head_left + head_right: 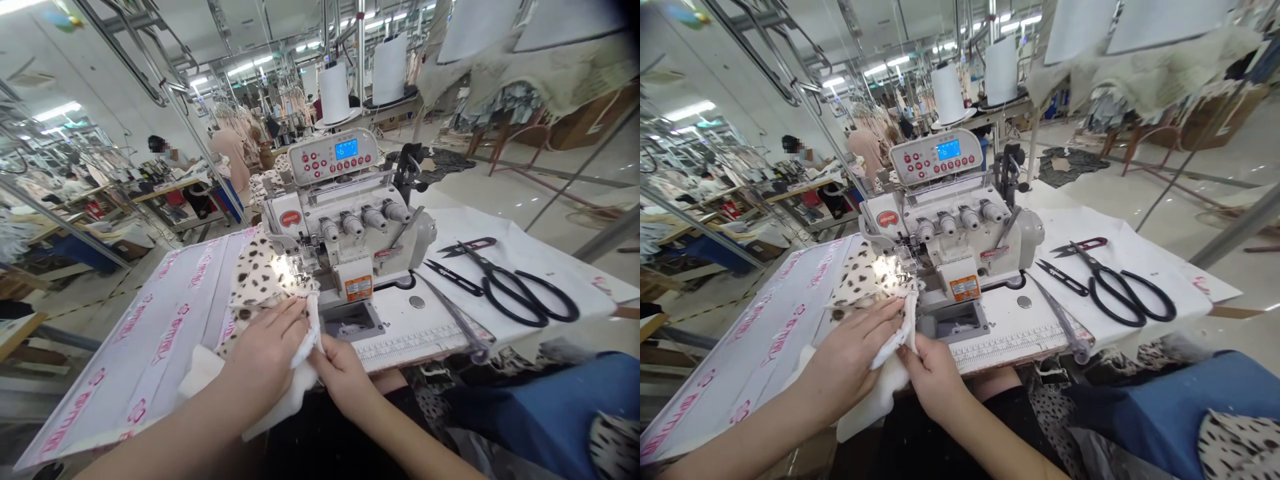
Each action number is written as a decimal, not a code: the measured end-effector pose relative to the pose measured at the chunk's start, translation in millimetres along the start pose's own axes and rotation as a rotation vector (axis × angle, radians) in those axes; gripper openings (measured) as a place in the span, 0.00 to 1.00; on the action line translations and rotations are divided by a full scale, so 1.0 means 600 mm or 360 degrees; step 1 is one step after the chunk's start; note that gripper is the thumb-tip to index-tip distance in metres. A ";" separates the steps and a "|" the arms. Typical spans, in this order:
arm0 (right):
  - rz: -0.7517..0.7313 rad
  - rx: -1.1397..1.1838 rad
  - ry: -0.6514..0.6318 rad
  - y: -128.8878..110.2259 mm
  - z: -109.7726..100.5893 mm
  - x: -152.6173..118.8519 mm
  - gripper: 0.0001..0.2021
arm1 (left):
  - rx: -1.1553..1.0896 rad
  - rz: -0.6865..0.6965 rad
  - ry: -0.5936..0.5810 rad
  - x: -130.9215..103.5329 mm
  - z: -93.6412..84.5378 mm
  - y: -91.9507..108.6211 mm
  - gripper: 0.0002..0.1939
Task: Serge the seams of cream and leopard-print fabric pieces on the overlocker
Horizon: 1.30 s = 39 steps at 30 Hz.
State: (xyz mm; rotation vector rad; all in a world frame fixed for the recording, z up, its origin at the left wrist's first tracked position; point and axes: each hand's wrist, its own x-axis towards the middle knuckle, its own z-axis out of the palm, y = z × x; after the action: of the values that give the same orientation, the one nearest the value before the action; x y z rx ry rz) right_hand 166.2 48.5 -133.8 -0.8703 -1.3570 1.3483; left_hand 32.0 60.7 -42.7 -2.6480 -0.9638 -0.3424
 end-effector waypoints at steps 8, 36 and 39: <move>-0.0133 -0.0349 0.0090 -0.001 -0.014 0.033 0.16 | -0.0018 -0.0003 -0.0053 0.024 0.016 -0.021 0.19; -0.0173 -0.0174 -0.0037 0.014 0.070 -0.024 0.06 | 0.0273 0.0129 -0.0760 -0.065 -0.068 0.045 0.07; -0.0522 -0.0746 0.0428 0.005 0.014 -0.030 0.11 | 0.0152 0.0178 -0.0616 -0.068 -0.055 0.041 0.03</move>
State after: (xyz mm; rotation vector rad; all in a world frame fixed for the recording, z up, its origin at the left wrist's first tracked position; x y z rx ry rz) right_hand 162.2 29.6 -138.6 -1.0385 -1.5442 0.6436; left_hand 13.7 7.4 -30.4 -2.7169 -0.9049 0.2459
